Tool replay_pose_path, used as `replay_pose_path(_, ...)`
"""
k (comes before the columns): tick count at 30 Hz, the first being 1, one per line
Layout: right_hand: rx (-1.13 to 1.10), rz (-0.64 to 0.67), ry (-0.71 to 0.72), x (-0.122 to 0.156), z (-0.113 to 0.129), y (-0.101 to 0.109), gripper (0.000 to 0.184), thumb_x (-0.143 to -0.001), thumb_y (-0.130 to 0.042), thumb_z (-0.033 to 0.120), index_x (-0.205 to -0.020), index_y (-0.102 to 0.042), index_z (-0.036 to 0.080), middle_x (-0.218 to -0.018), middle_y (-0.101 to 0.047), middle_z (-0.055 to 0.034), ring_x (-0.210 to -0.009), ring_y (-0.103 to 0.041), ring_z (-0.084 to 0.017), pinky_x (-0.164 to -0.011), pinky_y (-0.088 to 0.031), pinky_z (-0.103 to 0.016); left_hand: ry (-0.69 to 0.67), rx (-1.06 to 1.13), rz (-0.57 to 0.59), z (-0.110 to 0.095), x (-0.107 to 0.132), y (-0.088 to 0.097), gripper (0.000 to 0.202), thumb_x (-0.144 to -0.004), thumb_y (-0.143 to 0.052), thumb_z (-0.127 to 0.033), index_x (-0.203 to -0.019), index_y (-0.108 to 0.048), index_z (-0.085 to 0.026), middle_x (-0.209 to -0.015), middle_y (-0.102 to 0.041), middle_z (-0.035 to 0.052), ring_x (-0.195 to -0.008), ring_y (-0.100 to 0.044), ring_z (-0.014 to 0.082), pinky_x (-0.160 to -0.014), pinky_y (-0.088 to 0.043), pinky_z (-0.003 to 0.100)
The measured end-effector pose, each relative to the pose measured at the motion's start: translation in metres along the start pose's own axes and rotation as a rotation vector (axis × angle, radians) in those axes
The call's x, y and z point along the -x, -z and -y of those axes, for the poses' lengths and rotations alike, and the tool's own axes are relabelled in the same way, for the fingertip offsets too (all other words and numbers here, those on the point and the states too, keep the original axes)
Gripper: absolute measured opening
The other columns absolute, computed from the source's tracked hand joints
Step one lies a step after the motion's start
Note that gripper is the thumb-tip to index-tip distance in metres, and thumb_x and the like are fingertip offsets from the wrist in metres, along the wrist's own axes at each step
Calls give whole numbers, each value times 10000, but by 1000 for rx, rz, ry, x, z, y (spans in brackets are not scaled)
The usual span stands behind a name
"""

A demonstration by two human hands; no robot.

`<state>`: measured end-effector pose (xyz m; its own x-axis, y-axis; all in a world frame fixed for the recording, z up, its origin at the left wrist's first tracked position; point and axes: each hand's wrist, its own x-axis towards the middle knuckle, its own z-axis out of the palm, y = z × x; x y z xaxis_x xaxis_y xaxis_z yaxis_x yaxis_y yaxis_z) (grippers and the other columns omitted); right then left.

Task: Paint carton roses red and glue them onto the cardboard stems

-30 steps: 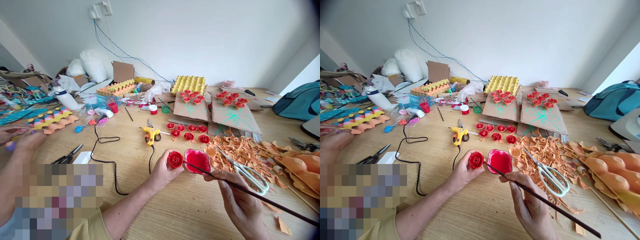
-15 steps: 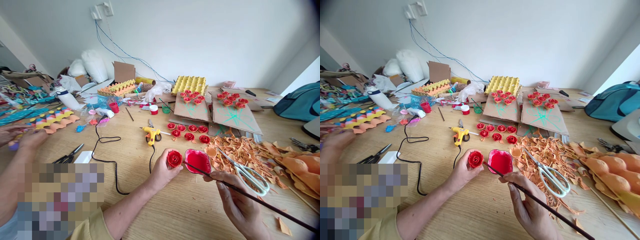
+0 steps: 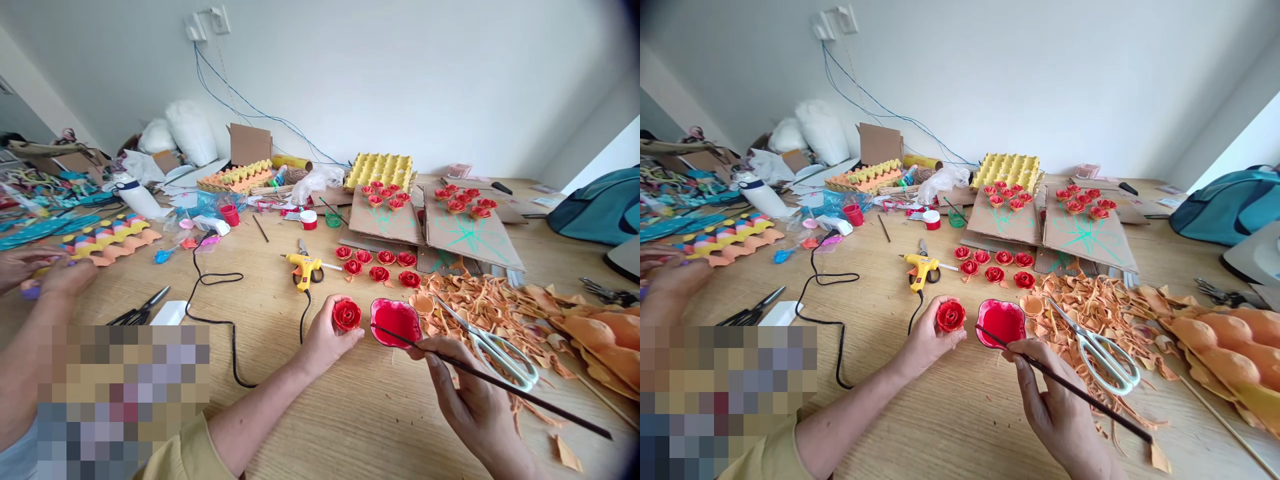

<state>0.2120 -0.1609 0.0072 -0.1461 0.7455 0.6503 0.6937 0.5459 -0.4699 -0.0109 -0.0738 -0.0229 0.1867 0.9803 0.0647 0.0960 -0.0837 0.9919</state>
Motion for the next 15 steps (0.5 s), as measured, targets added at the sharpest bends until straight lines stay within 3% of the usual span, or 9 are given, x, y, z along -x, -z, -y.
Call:
replay_pose_path(6,83,-13,-9,-5,1,2,103,-1024,-493,224,-1018,-596,222,-782,-688,-6,-658,-715,-134,-562,-567,-208,107,157,69,-9,0,-2,596,-699,-674,-60,-1248,-480,-186,-968,-692,25,-825,-718,165,-642,-565,235)
replay_pose_path(11,78,18,-47,-5,1,3,114,-1024,-485,223,-987,-593,235,-742,-680,14,-583,-680,-125,-464,-526,-196,68,171,72,-10,0,-2,459,-733,-687,-106,-1155,-526,-191,-1002,-682,35,-845,-743,179,-591,-567,219)
replay_pose_path(15,84,-18,-64,-4,-1,3,106,-1023,-492,240,-1002,-595,239,-724,-682,23,-574,-670,-121,-480,-527,-195,77,181,63,-7,0,-3,459,-701,-720,-129,-1111,-529,-207,-1034,-664,30,-835,-745,185,-559,-560,214)
